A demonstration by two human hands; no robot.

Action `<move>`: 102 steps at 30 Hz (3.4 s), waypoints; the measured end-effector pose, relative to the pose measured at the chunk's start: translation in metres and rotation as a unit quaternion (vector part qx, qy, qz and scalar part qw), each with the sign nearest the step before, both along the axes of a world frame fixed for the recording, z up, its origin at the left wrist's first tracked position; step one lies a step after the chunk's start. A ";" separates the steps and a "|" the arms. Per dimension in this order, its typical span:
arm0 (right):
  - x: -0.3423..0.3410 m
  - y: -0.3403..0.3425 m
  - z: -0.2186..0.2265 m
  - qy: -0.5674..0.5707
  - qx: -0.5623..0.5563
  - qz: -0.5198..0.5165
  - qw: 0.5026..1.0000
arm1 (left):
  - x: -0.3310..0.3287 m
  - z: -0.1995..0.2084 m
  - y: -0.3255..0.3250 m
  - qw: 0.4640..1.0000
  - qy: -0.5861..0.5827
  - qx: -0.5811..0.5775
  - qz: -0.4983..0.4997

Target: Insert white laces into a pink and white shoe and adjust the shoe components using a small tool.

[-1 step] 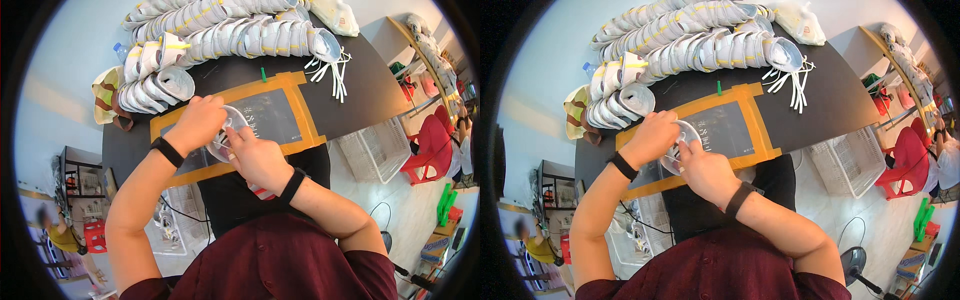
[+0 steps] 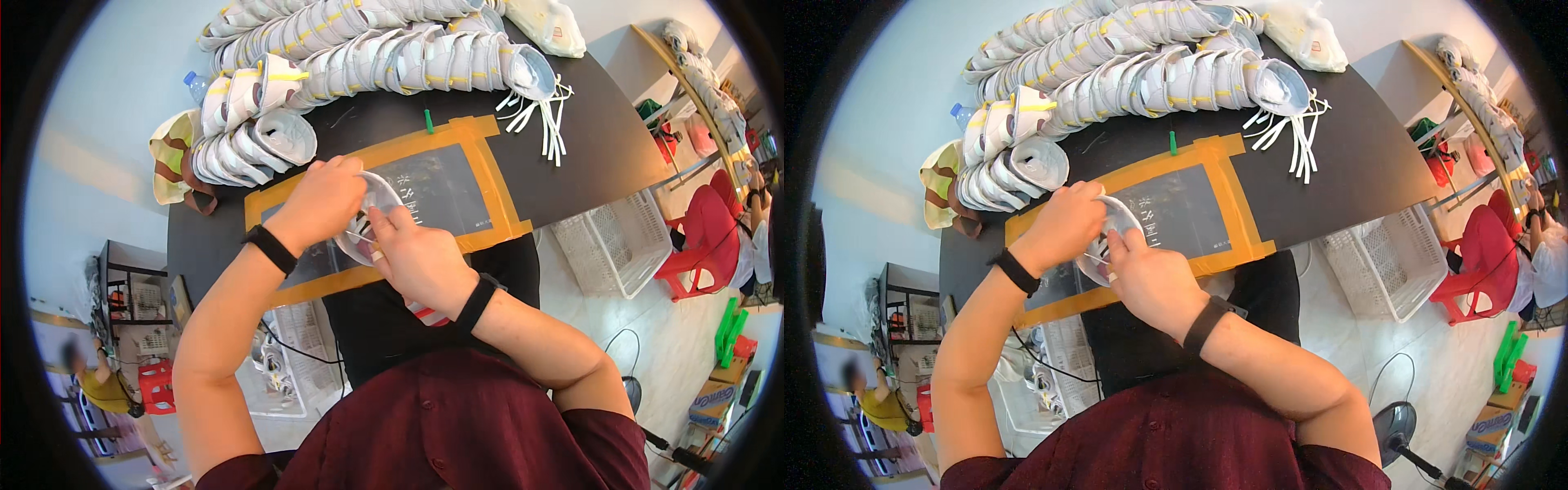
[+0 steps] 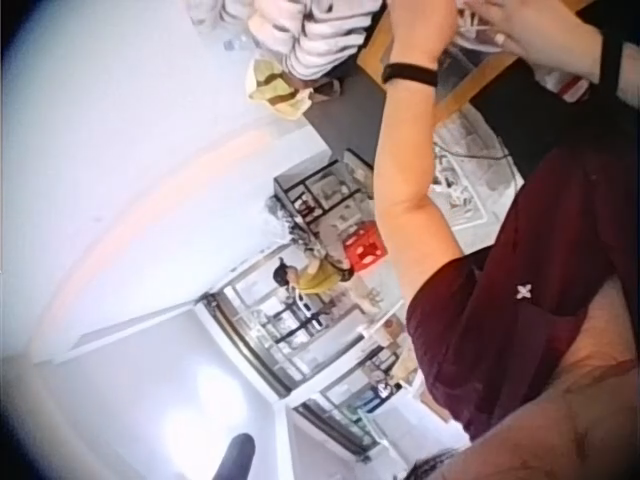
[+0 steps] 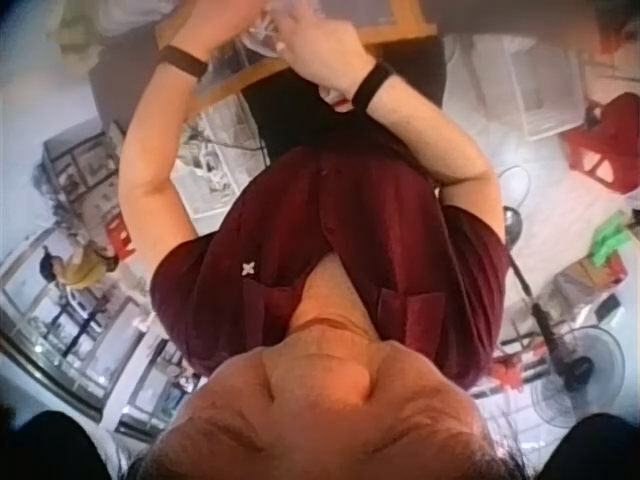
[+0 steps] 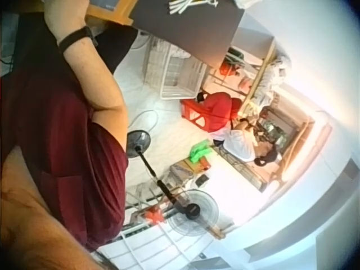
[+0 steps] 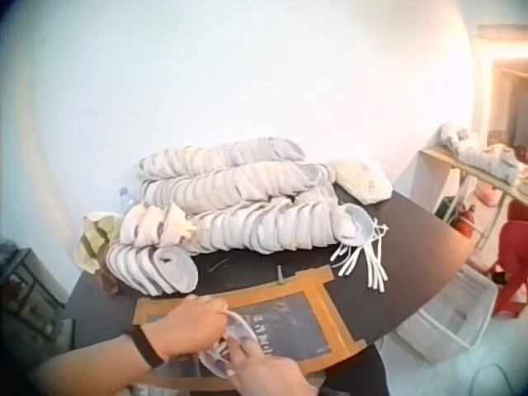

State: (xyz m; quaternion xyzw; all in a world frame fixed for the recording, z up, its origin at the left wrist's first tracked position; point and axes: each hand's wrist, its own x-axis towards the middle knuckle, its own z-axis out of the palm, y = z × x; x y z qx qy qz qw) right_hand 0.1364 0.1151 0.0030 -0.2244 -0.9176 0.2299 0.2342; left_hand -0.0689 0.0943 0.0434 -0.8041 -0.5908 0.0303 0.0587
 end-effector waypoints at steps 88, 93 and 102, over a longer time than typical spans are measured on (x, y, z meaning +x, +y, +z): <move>-0.027 0.010 -0.008 -0.088 -0.101 0.006 0.991 | 0.004 0.014 0.012 0.995 -0.102 0.000 0.013; -0.025 0.008 -0.009 -0.070 -0.050 0.012 0.996 | 0.012 0.024 0.019 0.998 0.013 -0.058 0.021; -0.025 0.005 -0.012 -0.077 -0.036 0.010 0.996 | 0.005 0.021 0.027 0.991 -0.075 -0.107 0.041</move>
